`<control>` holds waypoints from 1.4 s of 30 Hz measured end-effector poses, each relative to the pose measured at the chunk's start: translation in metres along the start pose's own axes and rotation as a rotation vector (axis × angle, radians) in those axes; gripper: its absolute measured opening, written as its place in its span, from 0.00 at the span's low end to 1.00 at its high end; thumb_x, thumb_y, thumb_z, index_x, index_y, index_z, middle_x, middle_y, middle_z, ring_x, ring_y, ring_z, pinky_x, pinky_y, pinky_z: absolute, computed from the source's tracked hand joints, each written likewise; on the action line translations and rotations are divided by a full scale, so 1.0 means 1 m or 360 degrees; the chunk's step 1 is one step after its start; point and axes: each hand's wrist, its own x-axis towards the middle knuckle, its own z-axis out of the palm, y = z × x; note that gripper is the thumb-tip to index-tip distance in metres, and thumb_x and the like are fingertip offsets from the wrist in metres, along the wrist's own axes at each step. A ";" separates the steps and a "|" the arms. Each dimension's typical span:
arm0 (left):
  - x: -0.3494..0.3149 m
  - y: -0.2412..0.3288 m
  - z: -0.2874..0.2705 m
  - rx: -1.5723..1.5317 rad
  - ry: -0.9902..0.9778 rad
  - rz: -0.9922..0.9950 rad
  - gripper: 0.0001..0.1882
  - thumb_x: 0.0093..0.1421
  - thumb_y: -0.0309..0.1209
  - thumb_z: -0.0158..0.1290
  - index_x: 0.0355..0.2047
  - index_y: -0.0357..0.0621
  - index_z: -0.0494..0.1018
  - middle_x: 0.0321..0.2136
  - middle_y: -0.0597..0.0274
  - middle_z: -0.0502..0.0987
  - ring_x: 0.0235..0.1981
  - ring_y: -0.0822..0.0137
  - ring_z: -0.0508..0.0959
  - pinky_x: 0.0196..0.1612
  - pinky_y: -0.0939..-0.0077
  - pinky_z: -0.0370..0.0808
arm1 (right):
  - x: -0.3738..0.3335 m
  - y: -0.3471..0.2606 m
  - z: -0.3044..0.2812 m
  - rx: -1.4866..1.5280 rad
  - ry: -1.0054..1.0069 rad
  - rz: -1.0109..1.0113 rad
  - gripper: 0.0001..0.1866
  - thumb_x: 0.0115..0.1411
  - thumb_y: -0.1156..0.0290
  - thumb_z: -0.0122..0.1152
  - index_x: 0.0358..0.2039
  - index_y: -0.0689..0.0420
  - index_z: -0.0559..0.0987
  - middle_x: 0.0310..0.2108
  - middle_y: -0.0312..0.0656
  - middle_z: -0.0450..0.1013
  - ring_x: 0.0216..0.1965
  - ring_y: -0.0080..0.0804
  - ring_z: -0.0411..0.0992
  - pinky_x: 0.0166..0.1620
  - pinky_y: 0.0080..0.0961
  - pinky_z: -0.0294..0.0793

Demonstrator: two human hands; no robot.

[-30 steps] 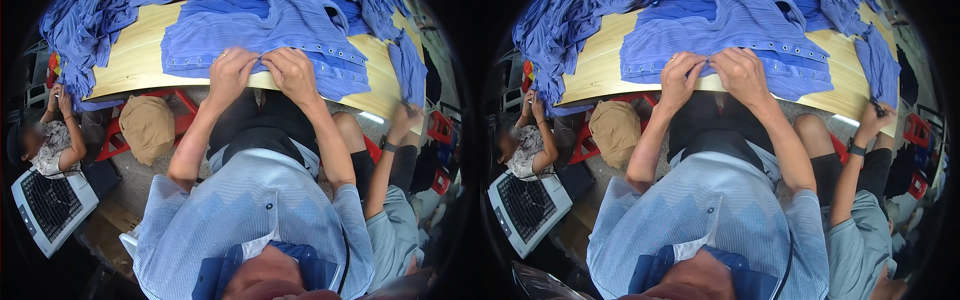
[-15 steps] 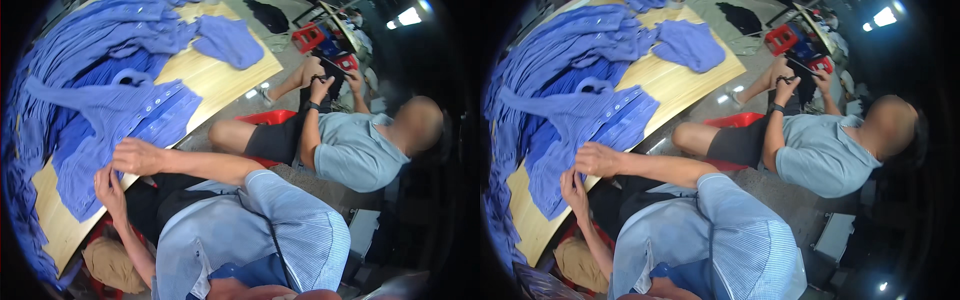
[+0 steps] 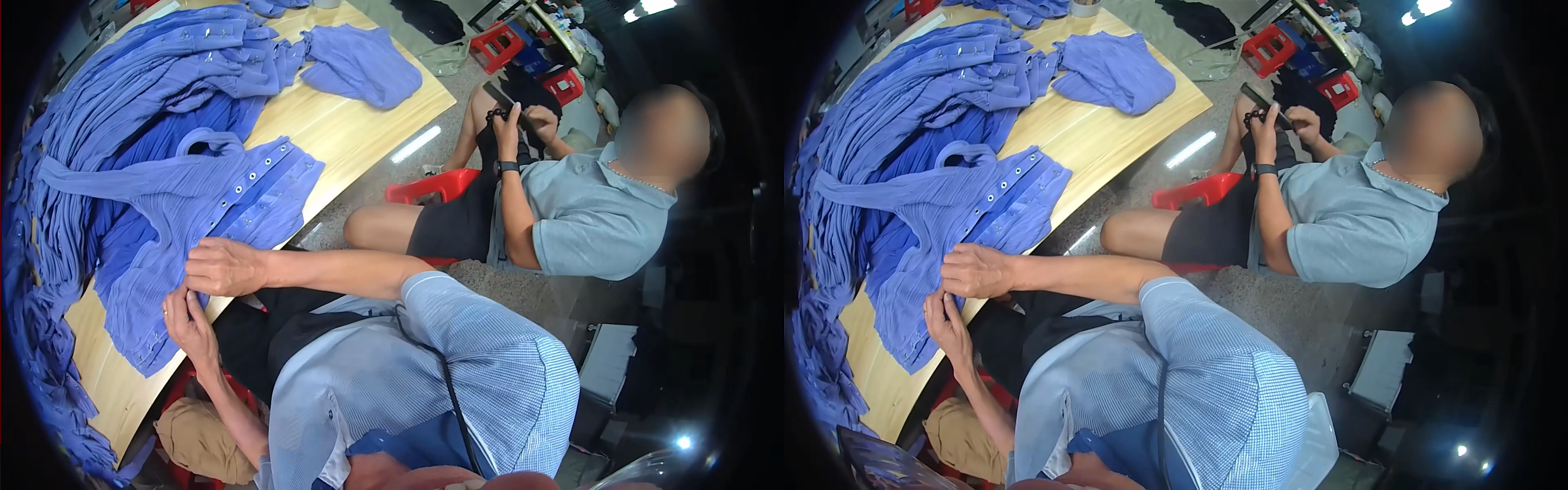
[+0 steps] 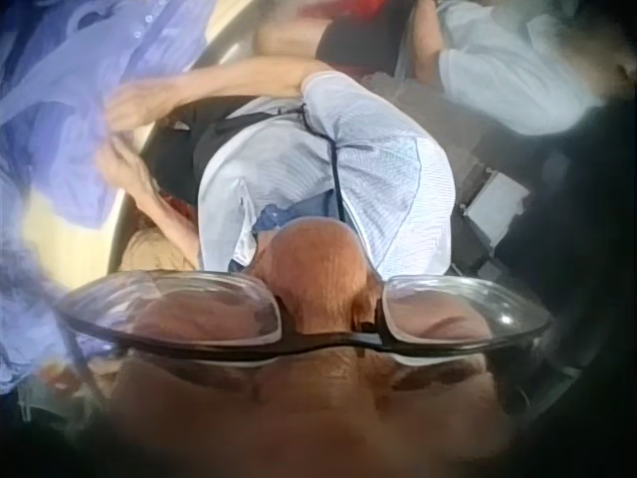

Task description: Inspecting and folding blue garment pieces with metal eyelets on a work table.

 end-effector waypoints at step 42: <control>0.014 0.024 0.023 0.0077 0.0256 0.0007 0.06 0.65 0.22 0.65 0.42 0.42 0.86 0.37 0.59 0.85 0.38 0.55 0.85 0.42 0.64 0.80 | 0.004 0.006 -0.044 0.0286 -0.0267 0.0486 0.06 0.60 0.74 0.76 0.35 0.55 0.84 0.31 0.36 0.77 0.34 0.37 0.79 0.40 0.35 0.70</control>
